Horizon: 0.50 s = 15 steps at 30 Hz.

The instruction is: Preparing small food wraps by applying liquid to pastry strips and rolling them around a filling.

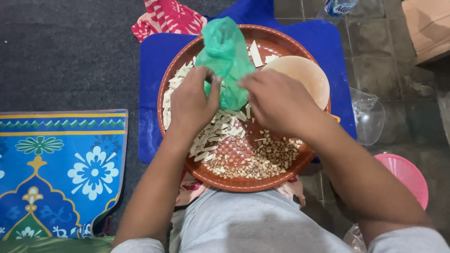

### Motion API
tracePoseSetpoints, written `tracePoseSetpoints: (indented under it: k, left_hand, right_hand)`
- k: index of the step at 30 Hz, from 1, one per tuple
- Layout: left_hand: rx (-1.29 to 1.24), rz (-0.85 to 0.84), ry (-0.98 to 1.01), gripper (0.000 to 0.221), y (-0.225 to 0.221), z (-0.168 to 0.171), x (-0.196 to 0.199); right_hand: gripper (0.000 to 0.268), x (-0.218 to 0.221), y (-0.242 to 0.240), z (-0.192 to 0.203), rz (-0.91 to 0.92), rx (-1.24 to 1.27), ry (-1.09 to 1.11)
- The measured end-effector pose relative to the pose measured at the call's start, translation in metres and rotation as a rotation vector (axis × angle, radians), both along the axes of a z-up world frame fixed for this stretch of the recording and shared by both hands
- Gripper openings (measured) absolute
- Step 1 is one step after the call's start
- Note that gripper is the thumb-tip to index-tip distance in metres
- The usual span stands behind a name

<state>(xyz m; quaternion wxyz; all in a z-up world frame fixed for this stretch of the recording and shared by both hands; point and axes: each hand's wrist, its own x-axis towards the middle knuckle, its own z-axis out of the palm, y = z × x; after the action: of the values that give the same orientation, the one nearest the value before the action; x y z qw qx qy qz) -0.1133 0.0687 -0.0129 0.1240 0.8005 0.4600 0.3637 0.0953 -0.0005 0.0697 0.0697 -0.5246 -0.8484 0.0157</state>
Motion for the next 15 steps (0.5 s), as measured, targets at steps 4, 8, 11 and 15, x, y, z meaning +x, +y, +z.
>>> tracePoseSetpoints:
  k: [4, 8, 11, 15]
  left_hand:
    - [-0.047, -0.098, -0.053, 0.014, -0.01, 0.003, -0.011]
    - [-0.499, -0.325, 0.105, 0.032, -0.005, 0.01, -0.011]
    - [-0.414, -0.291, 0.286, 0.029, -0.005, 0.017, -0.008]
    - [-0.145, -0.153, 0.393, 0.029, 0.01, -0.014, 0.0]
  right_hand:
    - [0.034, -0.02, 0.034, 0.0, -0.025, -0.034, -0.03]
    - [0.03, -0.015, 0.052, -0.018, -0.112, 0.025, -0.2]
    - [0.031, 0.011, 0.064, -0.044, -0.185, 0.058, -0.381]
    - [0.032, 0.007, 0.079, -0.051, -0.128, 0.126, -0.404]
